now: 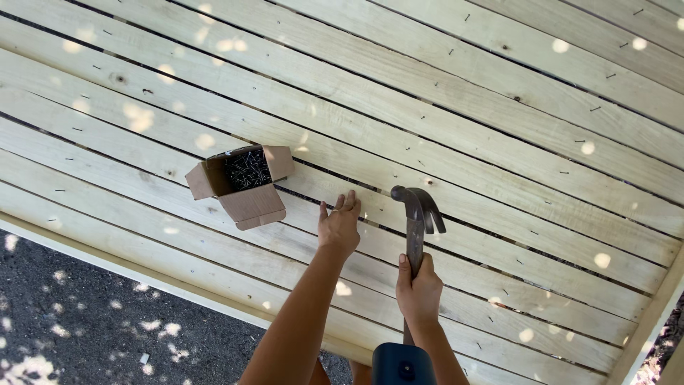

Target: The person hammers nails into the slats of a wooden bed frame lying outdoors, taking nails one at a time from a small cardboard box and driving them into the wood with a claw hammer. They later use a small wood block to help position a board and press the frame with both hands.

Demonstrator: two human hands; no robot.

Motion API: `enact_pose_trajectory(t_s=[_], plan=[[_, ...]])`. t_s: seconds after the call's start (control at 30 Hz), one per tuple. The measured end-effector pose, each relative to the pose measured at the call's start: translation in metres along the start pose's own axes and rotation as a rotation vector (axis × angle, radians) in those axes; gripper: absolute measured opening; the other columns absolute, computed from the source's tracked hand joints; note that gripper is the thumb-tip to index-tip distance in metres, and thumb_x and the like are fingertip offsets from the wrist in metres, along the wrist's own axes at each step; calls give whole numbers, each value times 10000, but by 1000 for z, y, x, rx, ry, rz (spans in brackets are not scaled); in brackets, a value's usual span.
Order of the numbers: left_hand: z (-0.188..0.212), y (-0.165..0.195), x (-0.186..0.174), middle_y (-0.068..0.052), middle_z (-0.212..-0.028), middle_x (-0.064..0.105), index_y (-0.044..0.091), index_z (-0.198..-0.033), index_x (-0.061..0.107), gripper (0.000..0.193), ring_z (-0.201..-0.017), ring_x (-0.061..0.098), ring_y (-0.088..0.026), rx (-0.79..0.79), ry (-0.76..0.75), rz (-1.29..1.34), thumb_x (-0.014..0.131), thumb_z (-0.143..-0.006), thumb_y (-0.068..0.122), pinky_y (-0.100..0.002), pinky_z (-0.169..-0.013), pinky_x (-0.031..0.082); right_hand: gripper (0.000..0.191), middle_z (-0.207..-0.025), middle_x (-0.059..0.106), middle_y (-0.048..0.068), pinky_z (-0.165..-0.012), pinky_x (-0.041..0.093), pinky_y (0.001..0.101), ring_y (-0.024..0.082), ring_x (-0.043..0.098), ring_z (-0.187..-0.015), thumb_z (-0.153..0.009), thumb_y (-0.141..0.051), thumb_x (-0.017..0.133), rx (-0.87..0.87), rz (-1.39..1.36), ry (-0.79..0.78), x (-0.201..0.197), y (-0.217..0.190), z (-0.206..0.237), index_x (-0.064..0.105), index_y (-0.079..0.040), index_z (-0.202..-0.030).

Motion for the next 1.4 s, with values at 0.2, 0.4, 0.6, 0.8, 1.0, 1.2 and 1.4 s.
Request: enact_pose_trajectory(t_s=[0.2,0.4,0.6,0.8,1.0,1.2,1.4], plan=[[66,-30,-79,-69,-1129,713,99,-1102,714,177,-1003,693,-309,-28,669,549,631,-953,52,-392,-841,573,310,-512,558,45,-384,433,312,129,551,-397,-996,-281,614,34,-365,-22,7,-85,6,547,-32,-824],[67,-144,-153,-146,-977,730,55,-1043,731,133,-795,717,-353,-184,976,597,649,-939,53,-410,-682,574,298,-528,563,26,-394,424,272,101,540,-411,-1000,-279,610,-22,-514,-120,41,-163,33,547,-50,-821],[-23,-191,-151,-183,-1015,760,77,-954,797,153,-949,748,-330,-275,221,-44,648,-920,84,-402,-793,613,313,-538,552,18,-389,433,269,97,545,-418,-998,-285,614,-3,-560,-148,70,-195,69,548,-40,-816],[-44,-196,-144,-162,-1059,751,91,-985,774,142,-984,743,-316,-301,128,-138,651,-918,110,-419,-780,622,323,-523,535,39,-380,414,286,115,521,-402,-983,-295,623,106,-607,-108,94,-202,88,552,-28,-815],[-37,-199,-145,-144,-1063,757,91,-995,778,141,-982,748,-309,-245,116,-185,661,-918,98,-401,-806,621,327,-549,565,44,-381,422,294,121,525,-403,-979,-304,615,168,-643,-47,107,-205,86,576,-14,-834],[-17,-203,-153,-152,-1016,754,83,-986,756,129,-961,746,-319,-197,133,-116,697,-872,86,-404,-808,612,337,-556,576,71,-368,438,320,152,549,-388,-956,-301,648,146,-638,-30,101,-208,73,587,8,-839],[33,-199,-190,-135,-842,761,44,-896,701,61,-792,737,-305,-66,481,385,719,-846,75,-407,-717,585,287,-589,650,106,-422,501,321,180,637,-436,-893,-246,751,209,-534,-5,90,-232,66,619,10,-890]])
Point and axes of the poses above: each hand's wrist, its own z-axis away from the middle knuckle, its own x-axis out of the palm, y = z × x, the point moved 3 cm from there along -z, towards the middle knuckle
